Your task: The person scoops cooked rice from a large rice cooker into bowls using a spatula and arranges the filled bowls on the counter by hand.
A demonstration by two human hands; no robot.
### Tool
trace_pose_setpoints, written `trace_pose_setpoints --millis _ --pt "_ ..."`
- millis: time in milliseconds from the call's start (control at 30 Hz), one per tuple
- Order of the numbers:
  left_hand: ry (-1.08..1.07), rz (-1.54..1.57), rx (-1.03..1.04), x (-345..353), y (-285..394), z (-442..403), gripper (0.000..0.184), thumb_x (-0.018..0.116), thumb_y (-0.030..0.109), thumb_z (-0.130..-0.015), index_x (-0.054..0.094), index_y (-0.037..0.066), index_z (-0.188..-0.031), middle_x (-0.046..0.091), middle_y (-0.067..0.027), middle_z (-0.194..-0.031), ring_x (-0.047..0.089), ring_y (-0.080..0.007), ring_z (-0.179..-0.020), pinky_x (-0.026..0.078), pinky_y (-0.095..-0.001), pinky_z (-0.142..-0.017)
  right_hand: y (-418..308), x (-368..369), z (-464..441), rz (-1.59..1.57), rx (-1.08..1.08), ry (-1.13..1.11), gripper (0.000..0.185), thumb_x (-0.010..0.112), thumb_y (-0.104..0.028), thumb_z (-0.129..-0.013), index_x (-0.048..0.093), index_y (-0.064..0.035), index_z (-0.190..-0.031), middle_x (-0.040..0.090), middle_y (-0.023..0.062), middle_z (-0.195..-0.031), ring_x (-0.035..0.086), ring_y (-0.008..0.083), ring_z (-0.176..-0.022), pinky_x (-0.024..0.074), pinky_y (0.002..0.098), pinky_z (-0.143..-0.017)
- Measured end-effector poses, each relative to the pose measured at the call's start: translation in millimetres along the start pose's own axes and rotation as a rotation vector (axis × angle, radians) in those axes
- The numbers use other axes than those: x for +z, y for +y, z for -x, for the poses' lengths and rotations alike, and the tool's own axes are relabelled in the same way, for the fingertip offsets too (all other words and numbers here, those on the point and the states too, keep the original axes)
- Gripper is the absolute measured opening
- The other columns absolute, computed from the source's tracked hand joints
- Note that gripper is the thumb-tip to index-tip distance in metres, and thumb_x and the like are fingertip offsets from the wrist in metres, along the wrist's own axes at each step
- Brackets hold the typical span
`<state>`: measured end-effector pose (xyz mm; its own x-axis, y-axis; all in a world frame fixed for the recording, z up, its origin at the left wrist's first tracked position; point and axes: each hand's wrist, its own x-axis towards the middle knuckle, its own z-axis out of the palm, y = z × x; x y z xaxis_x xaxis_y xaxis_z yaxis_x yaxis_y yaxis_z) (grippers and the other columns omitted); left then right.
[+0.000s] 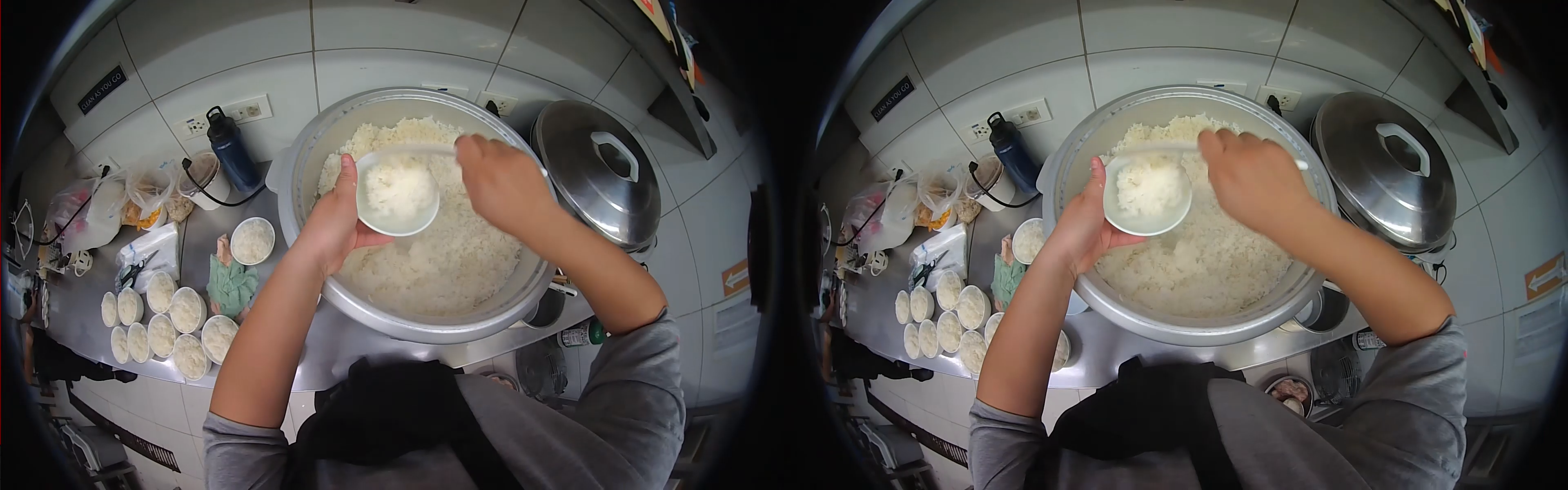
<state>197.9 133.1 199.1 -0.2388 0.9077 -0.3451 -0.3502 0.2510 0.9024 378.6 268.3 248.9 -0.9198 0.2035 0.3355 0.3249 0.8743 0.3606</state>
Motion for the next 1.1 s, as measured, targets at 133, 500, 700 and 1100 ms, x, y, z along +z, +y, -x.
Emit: trace_pose_setpoints --millis 133,500,700,1100 --pt "0.036 0.013 0.076 -2.9 -5.2 -5.3 0.07 0.017 0.061 -0.098 0.032 0.01 -0.143 0.054 -0.0131 -0.128 0.063 -0.0222 -0.105 0.057 -0.036 -0.081 42.9 37.8 -8.5 0.015 0.284 -0.178 0.016 0.05 -0.021 -0.093 0.054 -0.0053 -0.093 0.066 0.0106 -0.075 0.065 0.0291 -0.063 0.0498 0.0419 -0.056" --pt "0.147 0.002 0.247 -2.7 -9.6 -7.8 0.071 0.018 0.061 -0.098 0.031 0.008 -0.143 0.052 -0.0157 -0.131 0.06 -0.0256 -0.113 0.053 -0.0391 -0.091 16.5 55.2 43.0 0.145 0.24 -0.798 0.026 0.052 -0.028 -0.094 0.071 -0.0106 -0.093 0.071 0.0071 -0.088 0.069 0.0237 -0.086 0.0534 0.0364 -0.07" --pt "0.148 0.055 0.314 -2.7 -11.4 -6.6 0.074 0.02 0.065 -0.096 0.027 0.009 -0.144 0.051 -0.0156 -0.132 0.058 -0.0269 -0.115 0.053 -0.0423 -0.09 -25.6 42.1 62.5 -0.076 0.227 -1.021 0.038 0.048 -0.037 -0.095 0.072 -0.0077 -0.092 0.071 0.0111 -0.09 0.069 0.0283 -0.085 0.0529 0.041 -0.072" --pt "0.172 0.062 0.442 -3.0 -13.9 -6.1 0.057 0.027 0.057 -0.099 0.026 0.021 -0.143 0.04 -0.0133 -0.139 0.05 -0.0275 -0.121 0.05 -0.0448 -0.087 -48.3 45.4 46.6 -0.758 0.17 -1.067 0.049 0.04 -0.043 -0.098 0.067 -0.0029 -0.099 0.068 0.0163 -0.095 0.062 0.0348 -0.094 0.0458 0.0442 -0.086"
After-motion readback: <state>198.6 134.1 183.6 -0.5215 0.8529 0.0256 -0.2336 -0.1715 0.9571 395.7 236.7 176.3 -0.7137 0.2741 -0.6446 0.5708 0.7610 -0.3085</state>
